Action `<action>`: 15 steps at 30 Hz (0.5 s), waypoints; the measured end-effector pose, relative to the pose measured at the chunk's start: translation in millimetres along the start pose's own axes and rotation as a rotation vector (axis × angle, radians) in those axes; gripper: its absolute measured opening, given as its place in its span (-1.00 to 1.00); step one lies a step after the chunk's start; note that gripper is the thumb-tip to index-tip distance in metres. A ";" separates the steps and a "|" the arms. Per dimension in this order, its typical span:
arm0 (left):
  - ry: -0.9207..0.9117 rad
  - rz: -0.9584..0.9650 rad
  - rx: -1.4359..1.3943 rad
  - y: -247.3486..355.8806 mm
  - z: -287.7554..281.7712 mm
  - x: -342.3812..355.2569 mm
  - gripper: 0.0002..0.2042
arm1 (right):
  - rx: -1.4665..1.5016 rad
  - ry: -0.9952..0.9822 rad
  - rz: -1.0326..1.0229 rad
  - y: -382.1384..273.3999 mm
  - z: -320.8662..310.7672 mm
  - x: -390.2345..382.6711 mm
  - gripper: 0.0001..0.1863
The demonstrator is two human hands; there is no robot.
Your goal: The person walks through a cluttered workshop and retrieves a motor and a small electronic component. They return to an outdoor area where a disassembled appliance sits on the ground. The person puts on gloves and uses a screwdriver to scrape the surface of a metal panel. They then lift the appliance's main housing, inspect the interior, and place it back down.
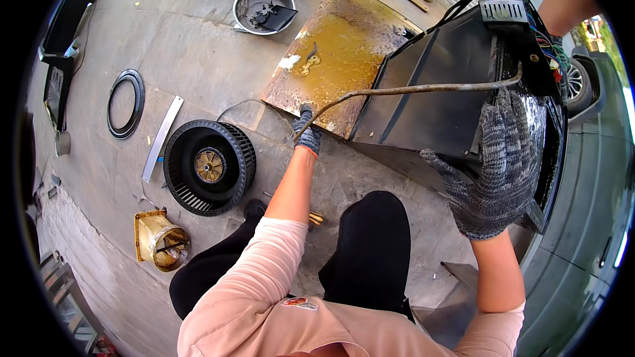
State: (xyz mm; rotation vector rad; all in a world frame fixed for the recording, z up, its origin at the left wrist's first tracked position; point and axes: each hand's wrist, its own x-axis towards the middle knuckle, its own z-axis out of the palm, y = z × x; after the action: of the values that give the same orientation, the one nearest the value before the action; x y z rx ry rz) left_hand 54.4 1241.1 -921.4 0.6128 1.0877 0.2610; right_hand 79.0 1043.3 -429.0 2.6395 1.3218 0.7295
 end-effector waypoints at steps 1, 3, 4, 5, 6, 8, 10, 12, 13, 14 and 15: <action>0.029 -0.019 0.028 -1.5 11.4 -13.3 -0.36 | -0.049 -0.004 -0.018 6.8 2.2 -4.8 -0.05; 0.123 -0.013 0.071 26.4 16.0 -35.2 -0.34 | -0.076 0.021 -0.059 10.2 5.7 -5.6 -0.04; 0.188 0.015 0.142 17.1 11.9 -15.1 -0.30 | -0.068 0.033 -0.064 8.4 6.2 -3.9 -0.04; 0.094 -0.002 0.166 16.1 9.1 -21.8 -0.26 | -0.043 0.030 -0.039 2.5 4.2 -2.8 -0.04; -0.022 -0.026 0.188 17.2 19.5 -34.3 -0.21 | -0.037 0.017 -0.005 -0.6 -1.1 -5.0 -0.05; 0.084 -0.017 0.300 26.3 24.1 -46.4 -0.18 | 0.059 0.015 0.097 -27.2 -4.4 10.4 -0.06; 0.158 -0.008 0.362 29.5 18.7 -36.3 -0.18 | 0.110 0.026 0.078 -29.0 -3.2 12.7 -0.03; 0.167 0.011 0.348 28.9 14.4 -30.5 -0.20 | 0.132 0.031 0.067 -31.2 -2.6 14.7 -0.01; 0.161 0.036 0.314 29.1 10.8 -27.2 -0.23 | 0.136 0.034 0.063 -33.1 -2.6 16.3 -0.01; 0.157 0.061 0.278 28.5 7.2 -23.4 -0.26 | 0.140 0.038 0.055 -34.7 -2.6 18.7 0.00; 0.082 0.042 0.212 26.5 15.4 -35.0 -0.22 | 0.117 0.024 0.067 -30.9 -2.8 13.8 0.00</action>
State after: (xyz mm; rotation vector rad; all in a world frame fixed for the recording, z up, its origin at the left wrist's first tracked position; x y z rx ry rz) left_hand 54.6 1240.3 -874.9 0.8206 1.1916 0.2103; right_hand 62.3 1072.8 -430.5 2.7875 1.3263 0.7155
